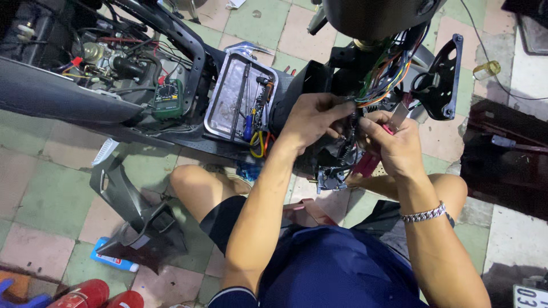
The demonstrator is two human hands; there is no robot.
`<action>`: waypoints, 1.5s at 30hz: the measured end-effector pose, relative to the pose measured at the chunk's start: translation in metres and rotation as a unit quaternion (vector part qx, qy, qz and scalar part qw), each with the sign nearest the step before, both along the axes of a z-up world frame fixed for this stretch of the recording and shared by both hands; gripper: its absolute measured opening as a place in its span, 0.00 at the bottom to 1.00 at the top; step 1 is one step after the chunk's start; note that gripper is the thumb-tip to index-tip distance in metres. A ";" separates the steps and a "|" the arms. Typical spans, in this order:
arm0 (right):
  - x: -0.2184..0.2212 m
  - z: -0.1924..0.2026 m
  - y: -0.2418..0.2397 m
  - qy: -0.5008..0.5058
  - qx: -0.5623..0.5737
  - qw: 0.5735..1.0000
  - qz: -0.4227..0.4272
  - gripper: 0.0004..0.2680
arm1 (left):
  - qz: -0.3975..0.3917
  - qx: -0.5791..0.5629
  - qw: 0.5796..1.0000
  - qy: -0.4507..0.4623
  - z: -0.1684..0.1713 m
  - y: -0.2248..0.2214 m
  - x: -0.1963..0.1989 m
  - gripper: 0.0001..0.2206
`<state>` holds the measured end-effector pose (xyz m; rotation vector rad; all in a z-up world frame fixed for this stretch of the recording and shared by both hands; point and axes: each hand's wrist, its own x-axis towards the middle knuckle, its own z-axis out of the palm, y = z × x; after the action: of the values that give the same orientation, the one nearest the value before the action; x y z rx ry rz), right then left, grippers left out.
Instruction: The person works on the wiring harness of a motorcycle, using pliers to strip and connect wires, and securing them together while the vehicle's internal components are exposed.
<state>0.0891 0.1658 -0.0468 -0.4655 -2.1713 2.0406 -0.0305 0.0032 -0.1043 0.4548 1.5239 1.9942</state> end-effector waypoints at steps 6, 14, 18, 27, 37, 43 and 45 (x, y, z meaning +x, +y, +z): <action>0.001 0.001 0.002 0.002 -0.068 0.998 -0.001 0.04 | -0.062 0.138 0.984 -0.097 -0.021 0.001 0.012 0.10; -0.001 0.018 -0.014 -0.015 0.024 0.999 -0.026 0.03 | 0.084 0.073 0.994 -0.010 -0.001 0.004 0.013 0.11; 0.002 0.033 -0.030 0.064 0.240 0.967 -0.051 0.05 | 0.024 0.098 0.993 -0.057 -0.007 0.008 0.000 0.10; 0.004 0.062 -0.033 -0.002 0.347 0.938 -0.024 0.07 | -0.011 0.091 0.990 -0.104 -0.033 0.021 0.027 0.09; 0.002 0.034 -0.009 -0.078 0.194 0.978 -0.006 0.05 | 0.036 0.195 0.975 -0.099 -0.015 0.012 0.049 0.09; 0.005 0.008 -0.009 -0.015 -0.001 1.000 -0.013 0.04 | 0.143 0.138 0.977 0.079 -0.004 -0.010 0.061 0.13; 0.004 0.011 -0.015 -0.026 -0.040 0.999 -0.013 0.04 | 0.181 0.061 0.965 0.178 0.002 -0.016 0.059 0.13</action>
<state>0.0933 0.1511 -0.0359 -0.5588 -2.1056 2.1322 0.0282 -0.0127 -0.1022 0.6513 1.8113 2.3964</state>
